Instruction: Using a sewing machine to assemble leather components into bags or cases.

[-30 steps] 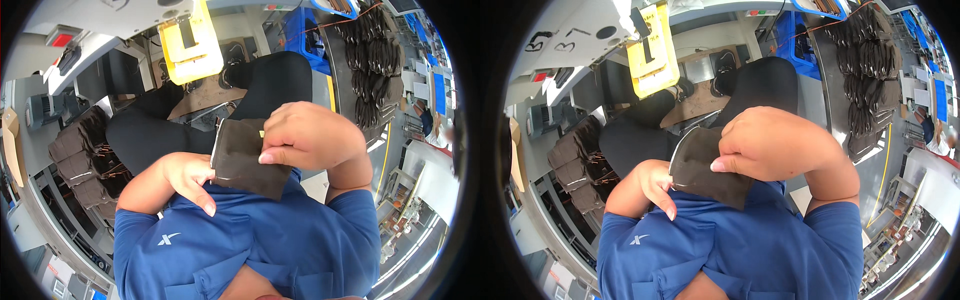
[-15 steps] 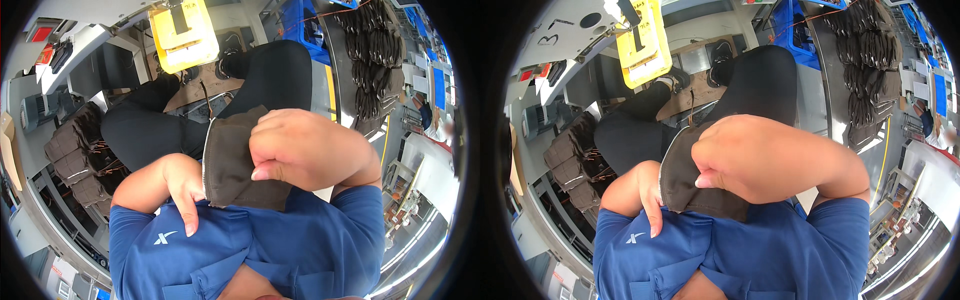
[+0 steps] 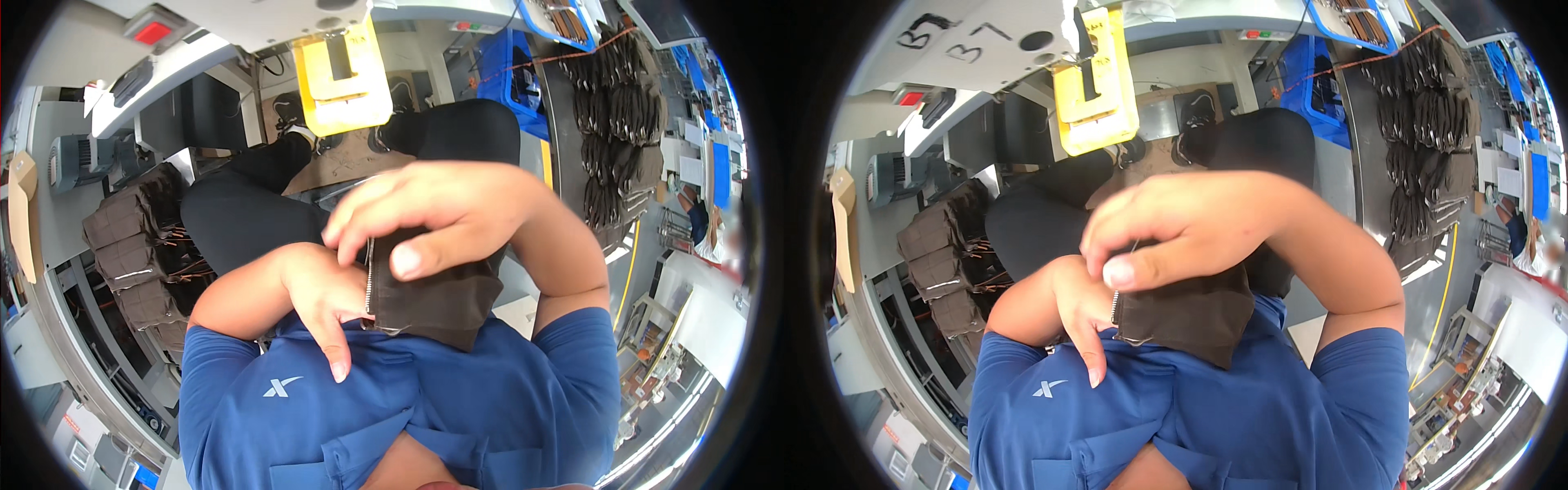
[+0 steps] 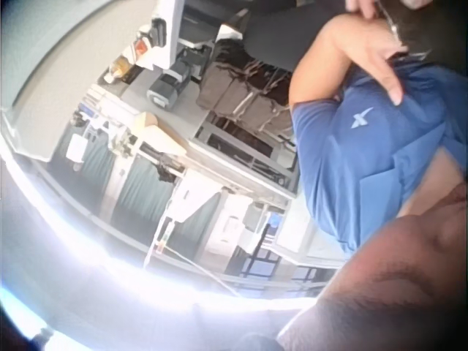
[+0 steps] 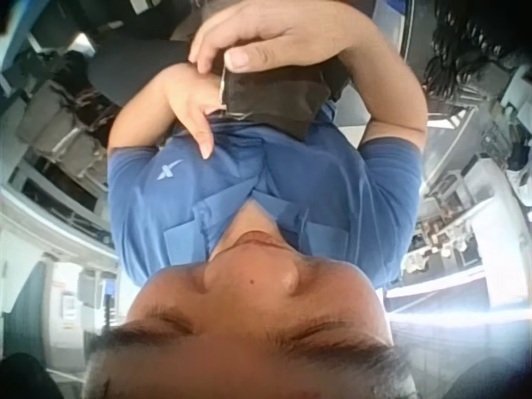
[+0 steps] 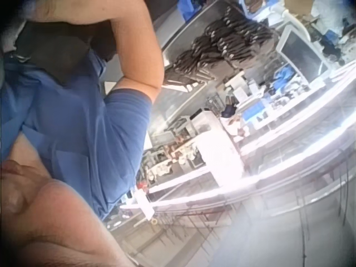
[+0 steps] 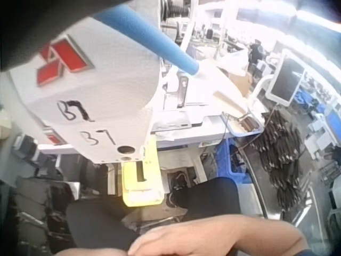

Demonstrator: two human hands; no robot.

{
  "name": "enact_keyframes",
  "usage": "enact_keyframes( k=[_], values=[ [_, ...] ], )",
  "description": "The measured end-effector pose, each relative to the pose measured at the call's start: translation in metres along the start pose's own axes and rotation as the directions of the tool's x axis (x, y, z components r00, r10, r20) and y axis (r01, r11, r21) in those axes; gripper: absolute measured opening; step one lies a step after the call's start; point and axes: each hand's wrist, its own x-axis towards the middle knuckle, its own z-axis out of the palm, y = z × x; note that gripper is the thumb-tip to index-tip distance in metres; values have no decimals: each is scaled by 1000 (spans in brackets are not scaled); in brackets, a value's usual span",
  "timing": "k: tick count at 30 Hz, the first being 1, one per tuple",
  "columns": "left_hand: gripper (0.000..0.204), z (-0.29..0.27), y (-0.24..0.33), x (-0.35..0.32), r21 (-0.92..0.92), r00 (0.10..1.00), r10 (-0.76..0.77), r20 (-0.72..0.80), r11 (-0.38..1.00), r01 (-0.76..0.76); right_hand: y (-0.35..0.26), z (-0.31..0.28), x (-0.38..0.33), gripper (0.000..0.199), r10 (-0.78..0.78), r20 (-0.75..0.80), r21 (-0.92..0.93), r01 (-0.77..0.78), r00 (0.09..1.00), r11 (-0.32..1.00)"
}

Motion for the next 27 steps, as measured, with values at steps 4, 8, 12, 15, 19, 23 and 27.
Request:
enact_keyframes(
  k=[4, 8, 12, 15, 19, 23, 27],
  values=[
    [80, -20, 28, 11, 144, 796, -476, 373, 877, 457, -2, 1, 7, 39, 164, 173, -32, -160, 971, 987],
    [96, 0, 0, 5, -122, 930, -235, 283, 953, 278, -8, 3, 2, 43, 182, 174, -122, -162, 968, 979],
    [78, 8, -6, 9, -251, 993, -77, 86, 963, 96, -25, -5, 9, 39, 343, 224, -205, -300, 912, 932],
    [76, 4, -6, 11, -224, 990, -35, 139, 972, 65, -37, -5, 13, 38, 398, 247, -298, -321, 884, 899],
    [76, -5, 3, 15, -238, 943, -186, 275, 938, 254, -46, -11, 18, 38, 475, 263, -438, -335, 840, 835],
    [71, -11, 8, 13, -267, 944, -193, 266, 926, 265, -46, -15, 15, 37, 457, 243, -454, -315, 856, 833],
    [67, -43, 46, -6, -122, 964, -265, -2, 957, 262, -46, -27, -2, 37, 396, 15, -485, -339, 918, 806]
  ],
)
